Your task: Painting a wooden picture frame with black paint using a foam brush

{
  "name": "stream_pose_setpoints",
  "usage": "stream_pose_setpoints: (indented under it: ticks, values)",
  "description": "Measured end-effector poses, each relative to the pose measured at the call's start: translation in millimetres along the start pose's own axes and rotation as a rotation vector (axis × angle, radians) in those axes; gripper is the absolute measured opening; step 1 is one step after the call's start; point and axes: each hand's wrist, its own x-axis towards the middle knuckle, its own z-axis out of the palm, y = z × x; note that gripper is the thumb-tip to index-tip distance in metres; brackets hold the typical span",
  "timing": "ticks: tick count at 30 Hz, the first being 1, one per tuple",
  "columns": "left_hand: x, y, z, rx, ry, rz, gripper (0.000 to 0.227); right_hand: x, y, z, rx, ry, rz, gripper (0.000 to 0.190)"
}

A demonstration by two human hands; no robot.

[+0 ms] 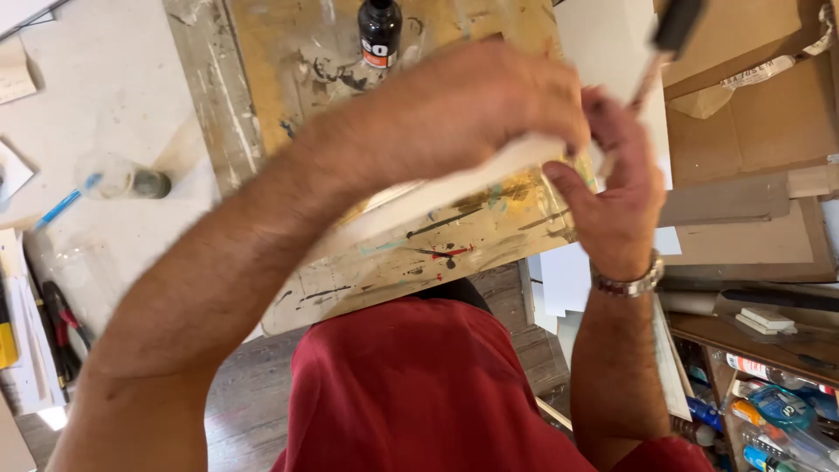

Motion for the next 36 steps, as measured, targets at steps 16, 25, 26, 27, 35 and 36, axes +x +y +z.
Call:
stream_pose_setpoints:
  ticks: [16, 25, 26, 27, 35, 36]
  values:
    - [-191.4, -24.1, 10.6, -0.24, 0.176, -0.375, 0.063, -28.2, 36.3, 12.7, -0.019, 0.064, 0.481, 0.018]
    - [-230.8, -49.2, 148.3, -0.261, 0.638, -0.8, 0.036, -57.2, 95.9, 24.2, 0.227, 0.201, 0.492, 0.019]
    - [-223.0, -49.0, 149.2, -0.159, 0.671, -0.764, 0.033, -65.2, 94.2, 22.5, 0.225, 0.193, 0.537, 0.03]
    - [-215.3, -50.4, 147.2, -0.049, 0.703, -0.724, 0.031, -70.6, 93.7, 23.3, 0.229, 0.19, 0.576, 0.04]
    - [-213.7, -66.8, 150.2, 0.123, 0.742, -0.615, 0.024, -157.7, 28.0, 40.4, -0.154, -0.224, 0.915, 0.042]
    - [-216.6, -70.6, 152.9, 0.137, 0.756, -0.601, 0.025, -157.7, 19.9, 50.8, -0.053, -0.28, 0.932, 0.039]
